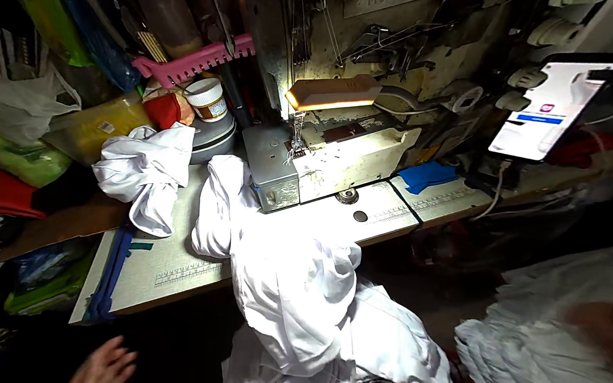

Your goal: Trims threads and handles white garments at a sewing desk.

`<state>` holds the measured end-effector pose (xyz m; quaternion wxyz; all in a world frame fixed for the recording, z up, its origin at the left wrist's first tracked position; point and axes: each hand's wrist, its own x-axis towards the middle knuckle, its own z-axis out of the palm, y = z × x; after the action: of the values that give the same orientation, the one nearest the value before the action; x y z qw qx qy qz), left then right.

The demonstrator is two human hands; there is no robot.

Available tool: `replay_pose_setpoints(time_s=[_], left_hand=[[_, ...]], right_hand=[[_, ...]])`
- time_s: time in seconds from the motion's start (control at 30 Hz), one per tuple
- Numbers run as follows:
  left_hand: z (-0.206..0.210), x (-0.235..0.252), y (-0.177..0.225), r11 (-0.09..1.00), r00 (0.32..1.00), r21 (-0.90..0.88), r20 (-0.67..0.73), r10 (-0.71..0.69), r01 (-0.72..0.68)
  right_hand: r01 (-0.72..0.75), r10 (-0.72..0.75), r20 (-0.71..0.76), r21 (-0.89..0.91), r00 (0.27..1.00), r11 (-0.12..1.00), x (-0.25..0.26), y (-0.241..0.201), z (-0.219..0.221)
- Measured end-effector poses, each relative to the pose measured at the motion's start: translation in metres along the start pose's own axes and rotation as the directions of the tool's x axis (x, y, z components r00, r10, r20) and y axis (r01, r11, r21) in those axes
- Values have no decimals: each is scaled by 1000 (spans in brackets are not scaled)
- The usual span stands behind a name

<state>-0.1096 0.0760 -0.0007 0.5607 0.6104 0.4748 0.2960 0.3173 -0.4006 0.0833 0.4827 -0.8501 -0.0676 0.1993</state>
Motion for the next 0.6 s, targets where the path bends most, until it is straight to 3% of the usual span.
replay_pose_setpoints(time_s=[0.07, 0.1, 0.2, 0.3, 0.37, 0.43, 0.5, 0.53, 0.6], left_hand=[[63, -9, 14, 983, 975, 179, 220, -10, -30], [86, -14, 15, 966, 941, 230, 336, 33, -116], [144, -29, 22, 903, 861, 307, 494, 119, -301], [183, -36, 36, 862, 855, 346, 489, 171, -371], [199, -33, 57, 902, 809, 161, 524, 266, -400], [211, -26, 89, 912, 768, -161, 495, 406, -378], [219, -19, 127, 875, 822, -327, 335, 460, -356], [226, -12, 144, 856, 857, -350, 214, 468, -380], [237, 14, 153, 835, 859, -285, 69, 507, -470]], right_hand=[[260, -160, 407, -202, 899, 944, 21, 27, 13], [353, -228, 492, -176, 840, 919, 22, 27, 32], [511, -445, 564, 47, 695, 858, 11, 18, 108], [516, -359, 683, -31, 636, 856, -2, 5, 173], [506, -303, 703, -93, 643, 858, -2, 5, 204], [523, -441, 634, 66, 636, 850, 6, 15, 224], [366, -526, 545, 380, 653, 849, 16, 13, 225], [219, -509, 559, 504, 655, 835, 21, 4, 216], [-37, -491, 607, 651, 625, 758, 34, -8, 196]])
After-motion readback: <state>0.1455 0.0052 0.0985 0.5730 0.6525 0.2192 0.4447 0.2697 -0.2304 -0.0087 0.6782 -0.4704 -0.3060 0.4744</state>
